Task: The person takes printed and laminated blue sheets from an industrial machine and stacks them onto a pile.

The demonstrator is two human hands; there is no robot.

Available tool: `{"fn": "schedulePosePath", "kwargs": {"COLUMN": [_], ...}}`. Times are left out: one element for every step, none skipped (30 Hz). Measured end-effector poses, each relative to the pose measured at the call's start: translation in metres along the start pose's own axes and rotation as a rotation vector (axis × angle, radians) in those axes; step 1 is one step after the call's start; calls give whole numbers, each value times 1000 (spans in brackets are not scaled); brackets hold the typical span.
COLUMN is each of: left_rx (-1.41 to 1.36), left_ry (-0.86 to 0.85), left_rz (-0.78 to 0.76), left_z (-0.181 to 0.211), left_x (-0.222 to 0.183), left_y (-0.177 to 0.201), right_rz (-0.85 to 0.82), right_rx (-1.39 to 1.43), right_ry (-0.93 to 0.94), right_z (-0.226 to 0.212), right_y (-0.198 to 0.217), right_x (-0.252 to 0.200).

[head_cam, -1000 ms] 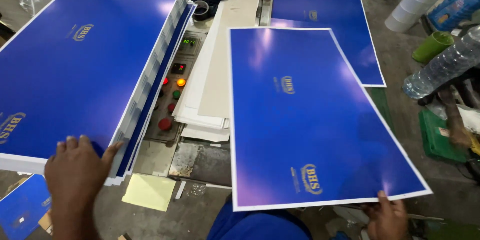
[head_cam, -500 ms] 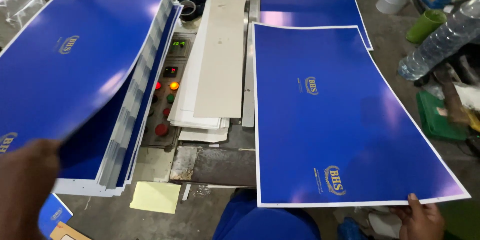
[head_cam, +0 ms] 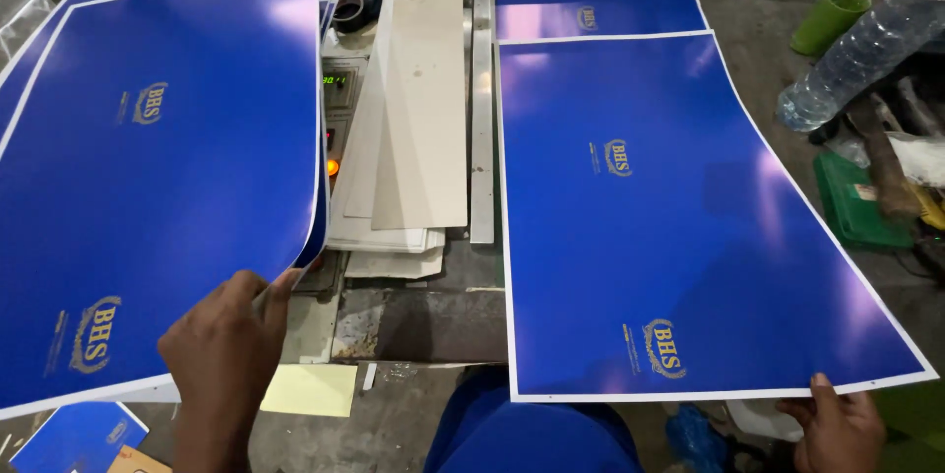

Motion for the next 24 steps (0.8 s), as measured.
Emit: {"fn": "schedulePosePath", "kwargs": {"left_rx": [-32, -61, -60, -106, -152, -148, -182, -217, -215, -255, -296, -297, -364, -430, -430, -475, -521, -521, -521, -520, -520, -447, -371, -369], "left_ry": [54, 114, 118, 172, 225, 235, 305, 372, 378, 417, 454, 454, 480, 504, 501, 526, 550, 547, 531, 517, 515, 424, 329, 332], "left_rz": [-2, -8, -12, -30, -47, -43, -103, -160, -153, -202, -250, -244, -268, -294, -291, -317, -343, -340, -274, -206, -201, 4, 206, 205], "left_z": [-3, -6, -5, -6, -6, -4, -3, -2, -7, -11, -14, -18, -22, -25, -30, -35, -40, -45, -51, -56, -64, -71, -77, -76], "left_x": [-2, -8, -8, -9, -9, -6, -4, 0, 1, 2, 3, 5, 7, 10, 10, 10, 10, 9, 9, 9, 6, 3, -2, -5], "left_y": [-4, -7, -4, -3, 0, 6, 11, 15, 15, 14, 12, 13, 13, 13, 13, 11, 10, 10, 12, 14, 16, 25, 34, 37], "right_rz": [-6, -18, -21, -40, -59, -69, -85, -98, -105, -101, -96, -97, -111, -123, -123, -176, -229, -228, -267, -308, -308, -288, -268, -271], "right_rx": [18, 33, 28, 49, 71, 70, 69, 71, 72, 59, 45, 49, 48, 47, 50, 78, 107, 110, 119, 128, 132, 93, 53, 51], "right_ry": [13, 25, 24, 24, 25, 29, 29, 30, 35, 26, 17, 21, 24, 24, 26, 27, 28, 30, 15, 2, 5, -23, -50, -51], "right_z": [-1, -1, -3, -6, -8, -15, -21, -27, -29, -31, -33, -31, -29, -27, -25, -22, -19, -23, -28, -33, -43, -52, -61, -54], "right_y": [0, 0, -3, -9, -15, -22, -29, -37, -46, -53, -59, -67, -75, -82, -89, -95, -102, -102, -105, -108, -109, -107, -106, -104], "right_x": [-1, -1, -4, -3, -3, -1, 0, 1, 11, 19, 28, 42, 56, 69, 80, 90, 100, 100, 100, 100, 90, 79, 67, 60]}}
Point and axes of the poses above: each hand's wrist, its own x-axis towards the middle knuckle, its own y-axis out of the back of the hand, z = x × y, the point moved 3 cm from there along x, towards the middle knuckle, and after that the axes turned 12 degrees about -x, right-handed, at the moved point
